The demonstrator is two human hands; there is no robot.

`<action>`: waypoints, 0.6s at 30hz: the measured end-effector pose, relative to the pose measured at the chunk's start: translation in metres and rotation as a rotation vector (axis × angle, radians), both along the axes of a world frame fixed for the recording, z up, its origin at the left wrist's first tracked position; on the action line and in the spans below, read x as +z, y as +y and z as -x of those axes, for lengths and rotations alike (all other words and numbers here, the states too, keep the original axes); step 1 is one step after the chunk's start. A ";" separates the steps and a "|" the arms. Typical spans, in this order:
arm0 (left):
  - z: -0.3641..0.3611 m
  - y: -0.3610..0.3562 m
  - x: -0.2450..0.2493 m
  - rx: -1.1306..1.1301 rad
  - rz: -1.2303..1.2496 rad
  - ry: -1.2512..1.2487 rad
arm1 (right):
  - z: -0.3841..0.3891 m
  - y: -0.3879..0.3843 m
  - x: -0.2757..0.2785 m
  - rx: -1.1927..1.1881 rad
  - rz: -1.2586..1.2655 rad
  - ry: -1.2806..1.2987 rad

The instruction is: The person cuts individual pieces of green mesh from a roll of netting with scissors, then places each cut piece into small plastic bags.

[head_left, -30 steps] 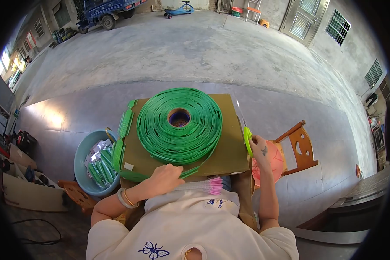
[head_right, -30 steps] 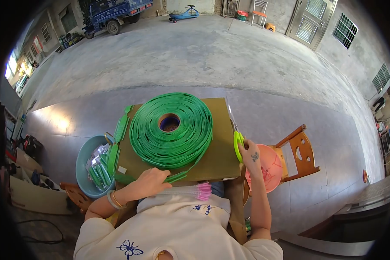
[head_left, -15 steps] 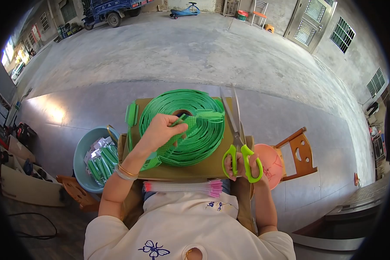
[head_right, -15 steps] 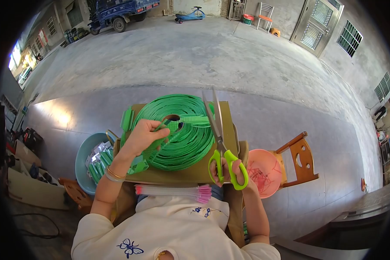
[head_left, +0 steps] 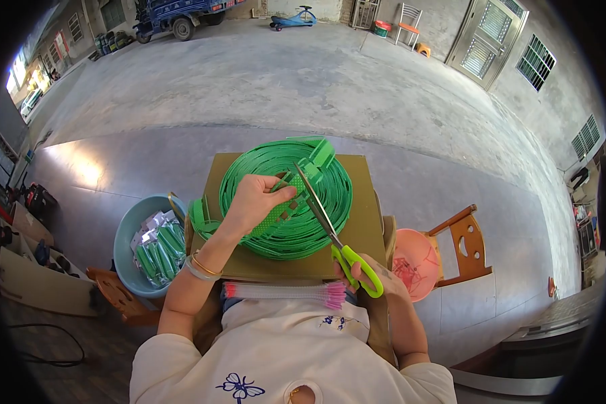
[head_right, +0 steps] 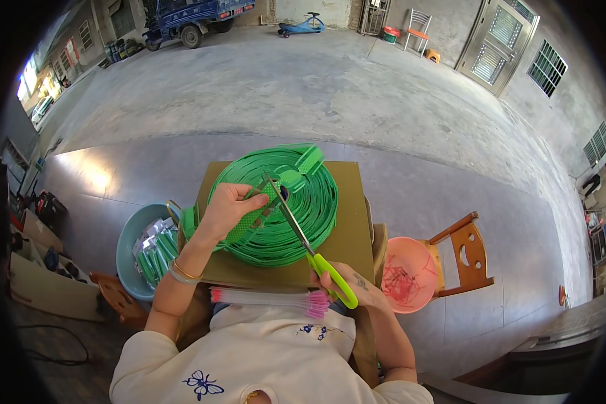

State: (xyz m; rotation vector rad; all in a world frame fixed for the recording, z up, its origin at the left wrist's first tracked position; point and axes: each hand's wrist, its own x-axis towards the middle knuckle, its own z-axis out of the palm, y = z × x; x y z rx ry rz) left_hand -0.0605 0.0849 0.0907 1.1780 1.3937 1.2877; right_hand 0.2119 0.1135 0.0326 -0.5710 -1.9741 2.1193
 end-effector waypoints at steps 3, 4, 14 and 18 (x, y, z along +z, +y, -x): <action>-0.001 0.001 -0.004 -0.025 -0.007 0.006 | 0.005 0.000 0.006 -0.026 -0.045 -0.022; -0.001 0.001 -0.006 -0.026 -0.012 0.026 | 0.006 -0.001 0.007 -0.030 -0.047 -0.022; -0.002 -0.001 -0.004 -0.029 0.009 -0.012 | 0.009 -0.003 0.013 -0.049 -0.027 -0.084; -0.004 -0.002 -0.001 -0.047 0.018 -0.083 | 0.009 0.000 0.003 -0.057 0.053 -0.097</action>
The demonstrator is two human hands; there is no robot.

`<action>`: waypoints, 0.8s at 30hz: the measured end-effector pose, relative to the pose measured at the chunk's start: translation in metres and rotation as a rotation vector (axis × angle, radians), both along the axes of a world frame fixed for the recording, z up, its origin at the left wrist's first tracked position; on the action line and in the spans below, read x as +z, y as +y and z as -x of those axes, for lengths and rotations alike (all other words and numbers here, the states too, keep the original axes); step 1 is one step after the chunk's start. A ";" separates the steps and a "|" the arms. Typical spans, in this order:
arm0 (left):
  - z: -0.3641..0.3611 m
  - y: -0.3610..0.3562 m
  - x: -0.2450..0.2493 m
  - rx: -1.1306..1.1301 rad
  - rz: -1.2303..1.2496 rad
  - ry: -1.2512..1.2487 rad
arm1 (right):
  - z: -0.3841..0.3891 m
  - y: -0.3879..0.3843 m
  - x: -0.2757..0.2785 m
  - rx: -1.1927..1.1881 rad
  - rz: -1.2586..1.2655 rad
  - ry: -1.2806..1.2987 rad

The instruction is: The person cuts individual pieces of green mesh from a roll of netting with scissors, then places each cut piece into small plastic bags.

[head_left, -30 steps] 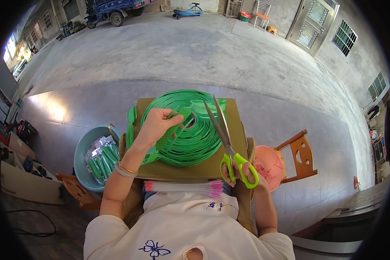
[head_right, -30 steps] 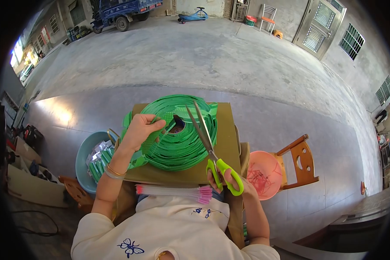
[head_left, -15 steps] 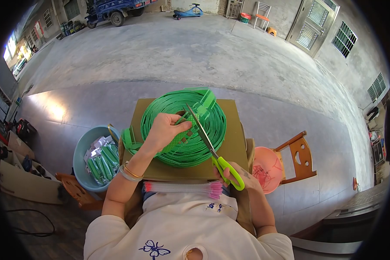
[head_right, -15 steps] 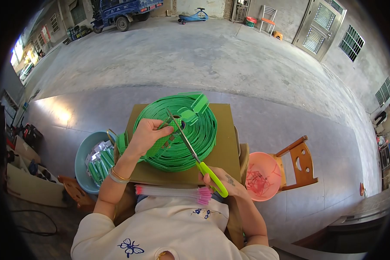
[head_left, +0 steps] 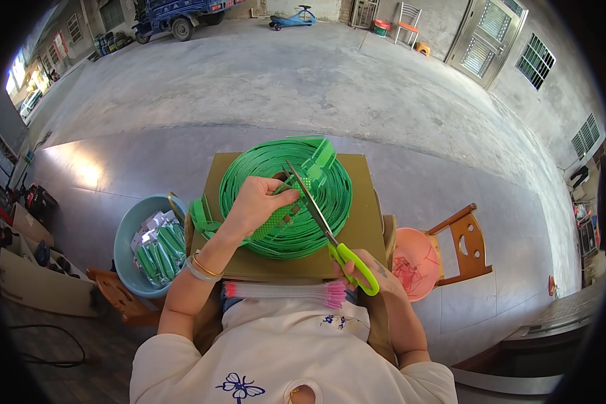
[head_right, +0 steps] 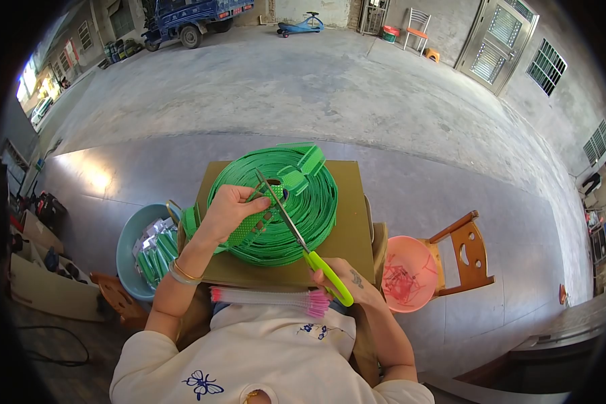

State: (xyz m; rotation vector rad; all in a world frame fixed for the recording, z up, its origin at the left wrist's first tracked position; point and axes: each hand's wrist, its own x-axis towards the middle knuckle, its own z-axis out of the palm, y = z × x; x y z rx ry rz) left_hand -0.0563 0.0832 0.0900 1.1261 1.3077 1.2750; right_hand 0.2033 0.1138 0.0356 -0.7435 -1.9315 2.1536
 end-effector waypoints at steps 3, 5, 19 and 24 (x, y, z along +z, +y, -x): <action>0.000 0.000 0.001 -0.012 0.009 -0.030 | 0.001 -0.001 -0.002 -0.093 -0.004 0.037; 0.003 0.000 -0.001 -0.022 0.014 -0.019 | 0.000 -0.001 0.002 -0.122 -0.004 0.012; 0.074 -0.029 0.044 0.111 0.082 0.189 | -0.015 0.032 -0.017 -0.753 -0.913 -0.445; 0.135 -0.053 0.068 0.464 -0.325 0.137 | -0.028 0.034 -0.048 -0.782 -1.096 -0.484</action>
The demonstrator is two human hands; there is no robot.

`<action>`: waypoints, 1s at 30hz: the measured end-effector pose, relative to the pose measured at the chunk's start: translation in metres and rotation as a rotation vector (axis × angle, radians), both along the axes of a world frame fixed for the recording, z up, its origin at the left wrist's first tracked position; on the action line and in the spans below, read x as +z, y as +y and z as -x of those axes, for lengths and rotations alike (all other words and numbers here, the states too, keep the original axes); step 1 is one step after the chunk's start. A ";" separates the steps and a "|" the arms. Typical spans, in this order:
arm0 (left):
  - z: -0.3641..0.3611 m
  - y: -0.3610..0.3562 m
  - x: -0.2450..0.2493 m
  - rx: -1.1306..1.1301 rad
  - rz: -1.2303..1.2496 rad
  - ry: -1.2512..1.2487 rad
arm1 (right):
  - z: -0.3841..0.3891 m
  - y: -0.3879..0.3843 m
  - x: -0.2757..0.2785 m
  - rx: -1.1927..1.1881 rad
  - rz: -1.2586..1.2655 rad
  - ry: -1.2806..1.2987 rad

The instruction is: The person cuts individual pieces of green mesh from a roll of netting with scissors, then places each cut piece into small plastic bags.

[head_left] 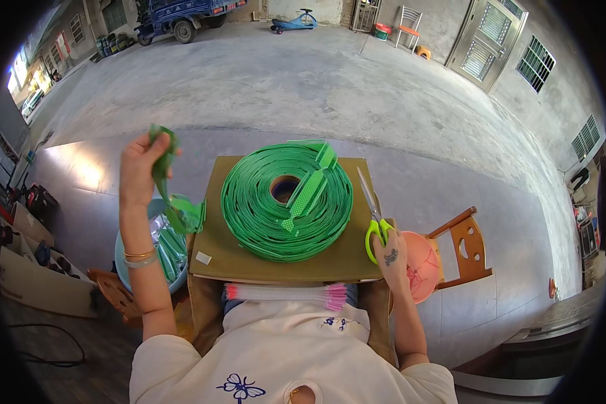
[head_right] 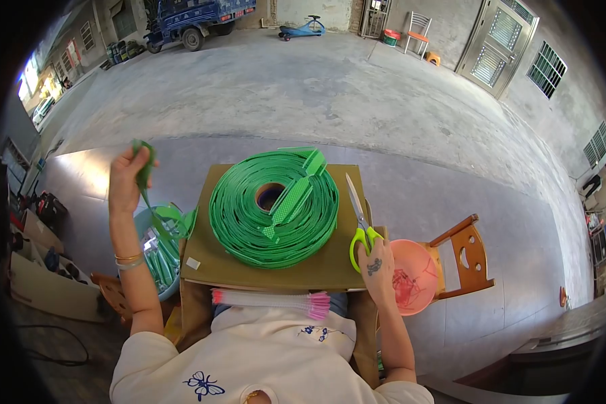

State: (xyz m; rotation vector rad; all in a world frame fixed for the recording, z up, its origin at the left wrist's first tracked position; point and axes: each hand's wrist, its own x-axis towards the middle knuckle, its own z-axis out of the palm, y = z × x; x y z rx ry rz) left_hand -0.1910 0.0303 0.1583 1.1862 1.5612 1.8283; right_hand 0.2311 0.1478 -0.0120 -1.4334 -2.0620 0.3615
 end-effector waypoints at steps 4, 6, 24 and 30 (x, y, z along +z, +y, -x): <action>0.021 -0.015 0.036 0.121 -0.353 0.043 | 0.005 -0.003 -0.006 -0.063 0.034 -0.141; 0.022 -0.018 0.057 0.162 -0.437 0.132 | 0.007 -0.002 -0.010 -0.051 0.012 -0.139; -0.164 0.040 0.119 -0.596 -0.397 0.372 | 0.121 -0.030 0.234 0.917 0.017 1.183; -0.156 0.056 0.097 -0.709 -0.154 0.154 | 0.111 -0.008 0.257 0.581 -0.161 1.273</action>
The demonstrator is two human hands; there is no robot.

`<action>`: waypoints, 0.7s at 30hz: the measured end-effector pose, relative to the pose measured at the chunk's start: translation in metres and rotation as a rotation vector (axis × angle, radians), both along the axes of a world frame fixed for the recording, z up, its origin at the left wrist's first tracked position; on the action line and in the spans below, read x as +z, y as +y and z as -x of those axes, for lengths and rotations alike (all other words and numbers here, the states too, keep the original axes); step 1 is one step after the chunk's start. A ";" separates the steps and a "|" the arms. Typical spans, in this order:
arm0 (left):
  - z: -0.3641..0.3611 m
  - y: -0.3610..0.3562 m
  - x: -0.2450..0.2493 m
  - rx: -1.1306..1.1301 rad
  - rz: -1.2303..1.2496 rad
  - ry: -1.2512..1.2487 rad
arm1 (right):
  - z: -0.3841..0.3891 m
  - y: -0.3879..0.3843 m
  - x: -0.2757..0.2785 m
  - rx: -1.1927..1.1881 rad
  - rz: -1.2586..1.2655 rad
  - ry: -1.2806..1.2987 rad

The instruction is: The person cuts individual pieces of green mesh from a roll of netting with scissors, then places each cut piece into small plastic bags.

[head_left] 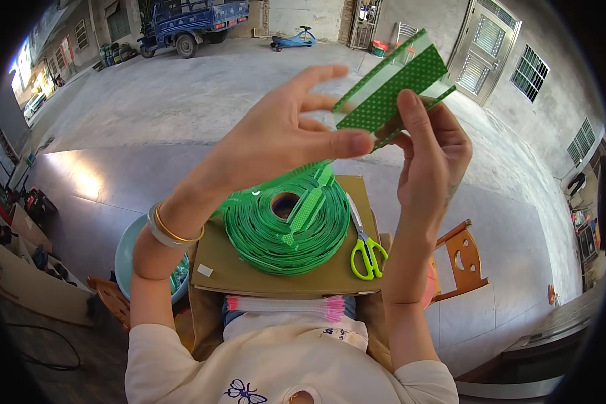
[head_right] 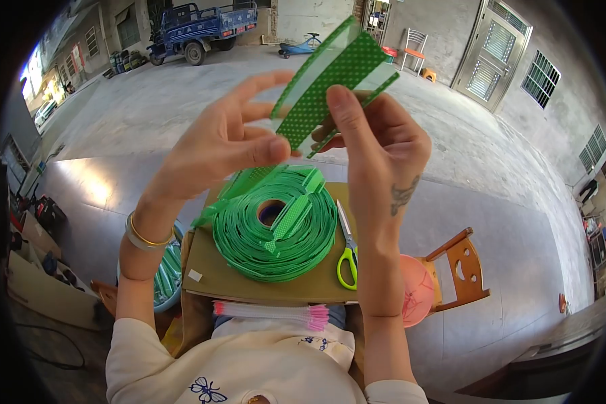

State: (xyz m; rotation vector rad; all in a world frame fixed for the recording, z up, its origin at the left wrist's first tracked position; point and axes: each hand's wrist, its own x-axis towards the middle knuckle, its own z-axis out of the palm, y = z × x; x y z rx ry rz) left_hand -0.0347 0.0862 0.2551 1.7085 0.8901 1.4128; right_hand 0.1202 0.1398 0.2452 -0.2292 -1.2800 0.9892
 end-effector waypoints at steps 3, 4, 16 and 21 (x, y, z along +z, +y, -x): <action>0.011 0.004 -0.014 -0.021 0.217 0.228 | -0.010 0.011 -0.004 -0.083 0.035 0.003; 0.013 0.005 -0.017 -0.051 0.252 0.277 | -0.012 0.016 -0.008 -0.086 0.046 0.010; 0.009 -0.013 -0.028 0.113 -0.268 0.468 | 0.011 0.017 -0.099 0.864 0.912 -0.060; 0.013 -0.012 -0.027 0.104 -0.103 0.504 | 0.021 0.004 -0.126 1.071 0.663 -0.292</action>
